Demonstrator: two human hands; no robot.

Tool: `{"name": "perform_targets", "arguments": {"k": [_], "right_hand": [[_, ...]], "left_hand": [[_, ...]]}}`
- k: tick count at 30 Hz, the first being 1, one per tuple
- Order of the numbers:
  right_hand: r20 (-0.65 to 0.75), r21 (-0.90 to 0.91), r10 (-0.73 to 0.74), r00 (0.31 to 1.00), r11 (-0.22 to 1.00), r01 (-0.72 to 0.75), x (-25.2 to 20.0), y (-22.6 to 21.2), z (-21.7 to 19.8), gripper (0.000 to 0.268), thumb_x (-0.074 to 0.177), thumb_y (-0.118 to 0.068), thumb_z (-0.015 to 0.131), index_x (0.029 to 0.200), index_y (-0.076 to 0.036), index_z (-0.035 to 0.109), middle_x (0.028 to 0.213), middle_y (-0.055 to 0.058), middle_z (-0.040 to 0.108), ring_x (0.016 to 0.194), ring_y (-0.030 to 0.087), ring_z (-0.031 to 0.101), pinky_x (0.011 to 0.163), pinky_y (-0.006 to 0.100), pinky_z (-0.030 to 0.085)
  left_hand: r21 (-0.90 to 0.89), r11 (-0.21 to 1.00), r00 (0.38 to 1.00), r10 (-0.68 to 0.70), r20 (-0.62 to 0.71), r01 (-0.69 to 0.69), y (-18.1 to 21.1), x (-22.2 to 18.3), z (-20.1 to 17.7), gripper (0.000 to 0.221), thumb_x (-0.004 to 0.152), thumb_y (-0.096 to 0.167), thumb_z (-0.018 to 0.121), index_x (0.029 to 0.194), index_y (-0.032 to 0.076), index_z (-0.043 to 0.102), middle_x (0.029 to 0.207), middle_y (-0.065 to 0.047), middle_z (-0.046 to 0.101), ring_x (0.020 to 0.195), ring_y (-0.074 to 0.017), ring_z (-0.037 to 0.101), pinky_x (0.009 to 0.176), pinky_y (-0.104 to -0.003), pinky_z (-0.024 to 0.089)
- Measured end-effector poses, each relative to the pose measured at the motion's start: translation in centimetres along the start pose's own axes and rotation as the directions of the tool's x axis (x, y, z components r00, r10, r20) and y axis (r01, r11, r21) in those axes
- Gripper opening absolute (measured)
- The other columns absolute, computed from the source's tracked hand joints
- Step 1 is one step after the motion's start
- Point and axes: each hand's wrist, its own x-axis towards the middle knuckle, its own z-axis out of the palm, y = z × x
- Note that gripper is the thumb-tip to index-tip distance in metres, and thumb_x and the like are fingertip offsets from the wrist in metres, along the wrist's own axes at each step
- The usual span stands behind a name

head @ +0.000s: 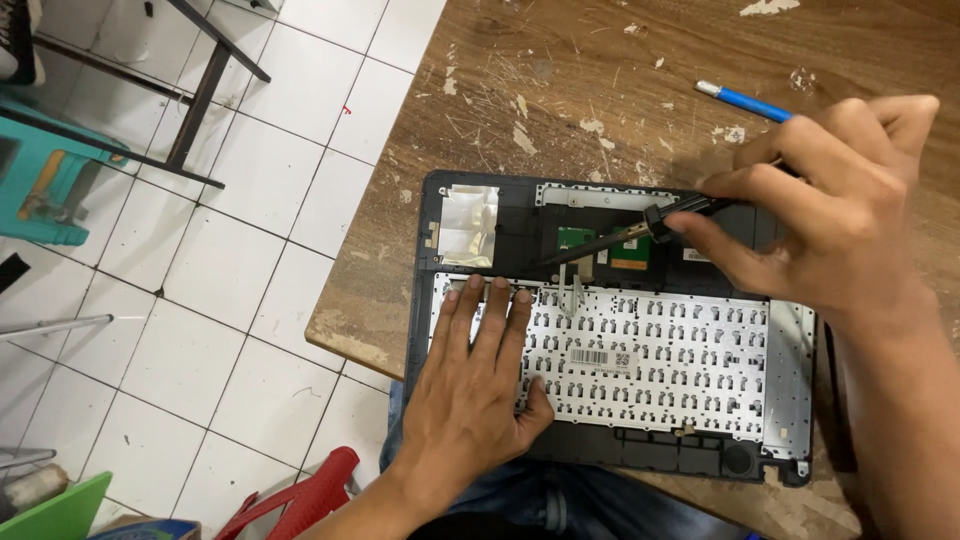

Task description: Using a soldering iron to melt plastic rivets to secure a keyboard into a laptop chassis, then flipping it over and wiping the surface with a cloth.

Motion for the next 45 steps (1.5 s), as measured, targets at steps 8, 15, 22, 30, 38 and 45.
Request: {"name": "perform_targets", "arguments": {"k": [8, 15, 22, 30, 38, 45], "right_hand": [[0.058, -0.054, 0.134, 0.989, 0.99, -0.131, -1.6, 1.8, -1.3, 0.05, 0.112, -0.052, 0.086, 0.094, -0.007, 0.075, 0.095, 0.01, 0.067, 0.096, 0.029, 0.053, 0.098, 0.045, 0.04], [0.051, -0.024, 0.479, 0.876, 0.878, -0.478, -3.4, 3.1, 0.1, 0.037, 0.131, -0.013, 0.1, 0.112, 0.007, 0.074, 0.111, 0.019, 0.058, 0.115, 0.034, 0.051, 0.103, 0.045, 0.039], [0.003, -0.14, 0.486, 0.874, 0.865, -0.481, -6.1, 6.0, 3.1, 0.052, 0.13, -0.046, 0.08, 0.104, -0.003, 0.069, 0.102, 0.013, 0.063, 0.109, 0.033, 0.056, 0.119, 0.054, 0.032], [0.034, -0.126, 0.532, 0.846, 0.842, -0.525, -5.1, 5.0, 3.8, 0.047, 0.123, -0.041, 0.082, 0.103, -0.002, 0.065, 0.107, 0.013, 0.061, 0.11, 0.032, 0.052, 0.114, 0.054, 0.03], [0.015, -0.096, 0.509, 0.861, 0.857, -0.506, -4.4, 4.0, 4.1, 0.041, 0.121, -0.04, 0.082, 0.103, -0.005, 0.071, 0.104, 0.011, 0.064, 0.107, 0.031, 0.053, 0.11, 0.051, 0.029], [0.007, -0.145, 0.498, 0.867, 0.859, -0.492, -4.4, 4.1, 4.2, 0.041, 0.122, -0.042, 0.083, 0.104, -0.006, 0.072, 0.103, 0.01, 0.064, 0.105, 0.029, 0.052, 0.103, 0.045, 0.03]], "left_hand": [[-0.004, 1.0, 1.0, 0.004, -0.019, -0.005, 0.0, 0.1, -0.4, 0.074, 0.09, 0.035, 0.054, 0.152, -0.004, 0.042, 0.158, -0.022, 0.041, 0.146, -0.0428, 0.039, 0.124, -0.053, 0.032], [0.119, 0.992, 0.999, 0.022, 0.043, -0.027, 0.2, 0.3, -0.2, 0.075, 0.092, 0.042, 0.05, 0.152, -0.003, 0.044, 0.164, -0.016, 0.034, 0.145, -0.0431, 0.038, 0.121, -0.054, 0.035], [0.038, 0.999, 0.999, 0.033, 0.012, -0.033, 0.1, 0.3, 0.3, 0.071, 0.095, 0.044, 0.052, 0.148, -0.004, 0.048, 0.162, -0.015, 0.037, 0.145, -0.0466, 0.036, 0.121, -0.058, 0.033], [0.086, 0.996, 0.999, 0.013, 0.048, -0.017, -0.4, -0.3, 1.4, 0.084, 0.095, 0.053, 0.051, 0.159, 0.001, 0.031, 0.166, -0.014, 0.034, 0.15, -0.0456, 0.032, 0.124, -0.056, 0.028], [0.101, 0.995, 0.998, 0.012, 0.063, -0.019, -0.6, -0.5, 1.6, 0.087, 0.095, 0.055, 0.051, 0.16, 0.002, 0.028, 0.169, -0.012, 0.029, 0.149, -0.0448, 0.032, 0.124, -0.055, 0.028], [0.118, 0.993, 0.998, 0.016, 0.056, -0.022, -0.5, -0.5, 1.6, 0.088, 0.095, 0.055, 0.053, 0.161, 0.003, 0.027, 0.17, -0.011, 0.024, 0.151, -0.0446, 0.031, 0.125, -0.055, 0.027]]}}
